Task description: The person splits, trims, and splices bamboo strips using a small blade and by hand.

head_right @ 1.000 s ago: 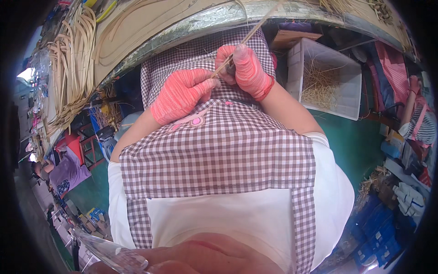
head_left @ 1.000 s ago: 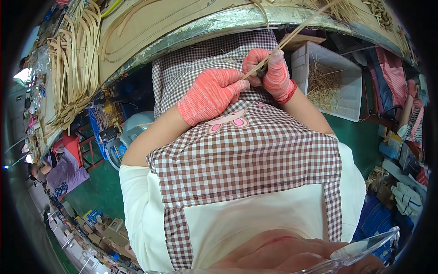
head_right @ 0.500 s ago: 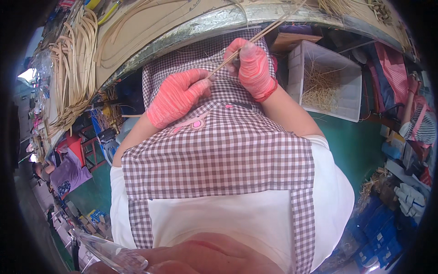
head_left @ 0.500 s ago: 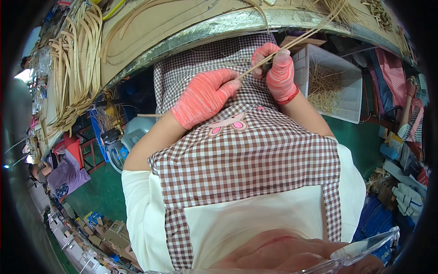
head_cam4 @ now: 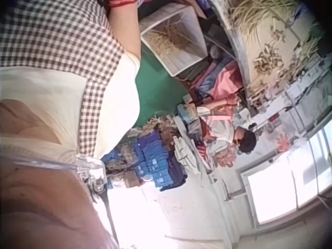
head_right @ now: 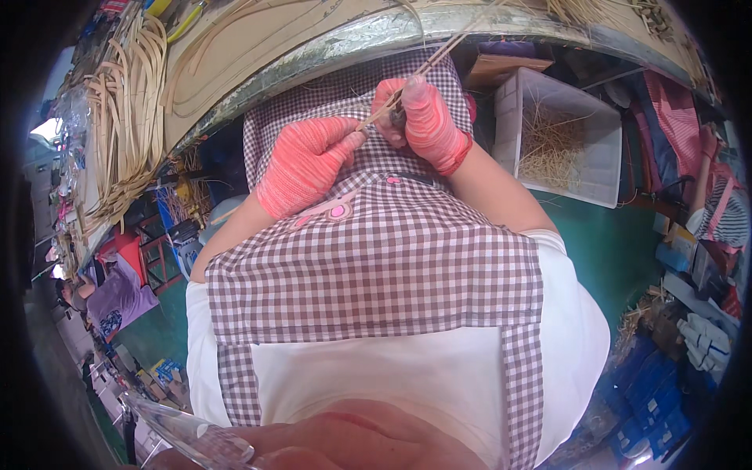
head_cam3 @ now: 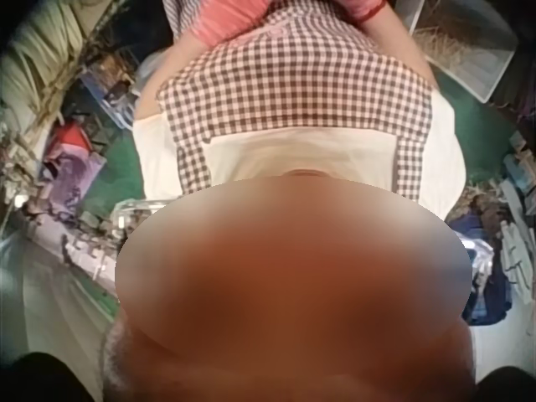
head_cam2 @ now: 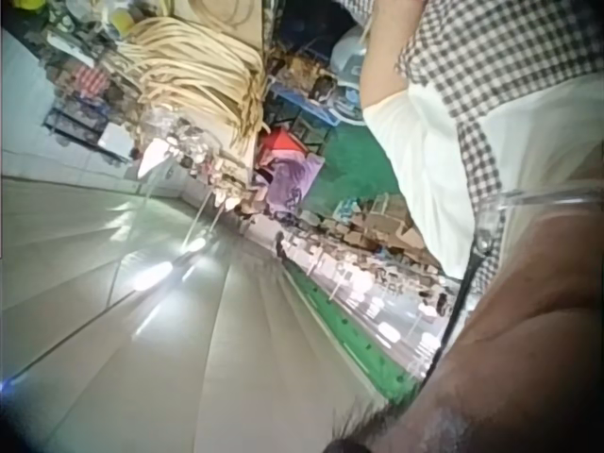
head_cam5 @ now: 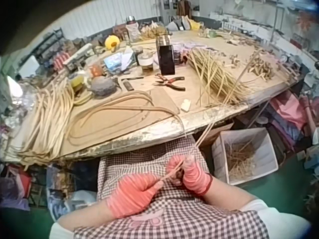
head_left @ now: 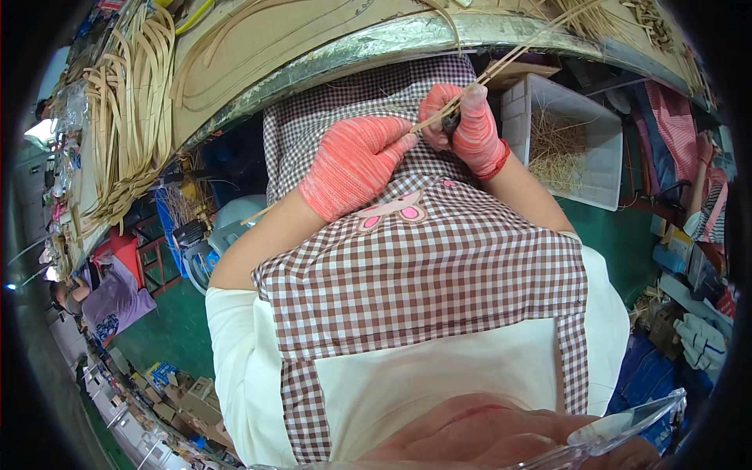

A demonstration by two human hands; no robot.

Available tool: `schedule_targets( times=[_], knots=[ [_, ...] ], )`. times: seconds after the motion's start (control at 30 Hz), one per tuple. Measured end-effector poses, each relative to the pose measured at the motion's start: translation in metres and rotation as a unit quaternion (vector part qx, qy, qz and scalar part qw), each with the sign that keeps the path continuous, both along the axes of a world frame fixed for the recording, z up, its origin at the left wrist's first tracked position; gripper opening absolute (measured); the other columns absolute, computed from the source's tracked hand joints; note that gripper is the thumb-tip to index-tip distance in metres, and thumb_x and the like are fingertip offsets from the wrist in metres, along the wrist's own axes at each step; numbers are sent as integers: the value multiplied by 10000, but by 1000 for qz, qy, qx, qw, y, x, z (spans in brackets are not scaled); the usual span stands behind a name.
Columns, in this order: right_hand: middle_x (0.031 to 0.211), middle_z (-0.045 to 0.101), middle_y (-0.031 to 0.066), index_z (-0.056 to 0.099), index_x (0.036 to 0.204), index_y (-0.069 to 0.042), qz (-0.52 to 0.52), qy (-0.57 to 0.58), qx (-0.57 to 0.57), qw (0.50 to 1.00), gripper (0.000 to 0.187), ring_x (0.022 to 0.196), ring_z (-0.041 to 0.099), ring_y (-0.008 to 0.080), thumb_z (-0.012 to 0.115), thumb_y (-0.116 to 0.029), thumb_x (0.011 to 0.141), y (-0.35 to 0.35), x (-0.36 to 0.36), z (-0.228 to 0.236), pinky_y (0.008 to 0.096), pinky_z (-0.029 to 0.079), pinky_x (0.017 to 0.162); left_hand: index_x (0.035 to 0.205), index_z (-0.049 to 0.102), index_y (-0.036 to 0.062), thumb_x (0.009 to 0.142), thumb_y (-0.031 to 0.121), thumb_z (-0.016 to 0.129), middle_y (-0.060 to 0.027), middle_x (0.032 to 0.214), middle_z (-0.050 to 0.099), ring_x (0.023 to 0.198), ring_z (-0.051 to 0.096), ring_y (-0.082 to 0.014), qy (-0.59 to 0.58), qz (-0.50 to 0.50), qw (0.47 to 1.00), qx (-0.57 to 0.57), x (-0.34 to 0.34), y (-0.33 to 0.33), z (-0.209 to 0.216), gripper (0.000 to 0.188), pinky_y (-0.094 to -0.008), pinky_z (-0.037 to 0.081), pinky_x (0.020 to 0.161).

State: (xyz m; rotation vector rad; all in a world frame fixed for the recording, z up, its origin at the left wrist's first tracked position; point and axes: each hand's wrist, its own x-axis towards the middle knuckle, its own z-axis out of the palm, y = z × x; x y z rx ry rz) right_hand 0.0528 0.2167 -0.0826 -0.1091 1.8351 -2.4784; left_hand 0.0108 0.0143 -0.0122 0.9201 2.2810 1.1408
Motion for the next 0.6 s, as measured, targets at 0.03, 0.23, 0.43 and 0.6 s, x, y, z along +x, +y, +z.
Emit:
schedule_targets(
  times=[0.03,0.23,0.43,0.6],
  knots=[
    [646,528,14,542,761,-64,10,5,3,1000,845,545,447,82,327,-878,828,1,0,-1,233,340,494,1080,719,28,971,195,630,-57,729,661,654,610,-125,-37,15,999,-1,0,1,1,219,-280,502,633],
    [710,548,1,586,833,-35,20,96,55,994,717,657,486,90,487,-742,897,-9,-2,-4,251,383,583,1097,715,34,978,202,623,-62,718,662,641,608,-129,-67,13,998,6,-1,3,8,225,-280,497,628],
    [699,526,-12,606,857,-33,12,66,75,995,707,628,453,82,490,-730,900,-8,-3,-5,249,356,570,1109,709,31,965,207,635,-88,774,672,704,627,-160,-44,4,999,2,-4,4,3,239,-303,510,682],
    [706,521,0,592,832,-26,-125,127,151,972,715,615,441,81,472,-726,914,6,-5,0,247,344,562,1096,704,18,942,214,657,-138,869,693,787,654,-232,1,-3,999,-44,-12,-1,7,254,-342,521,751]
  ],
)
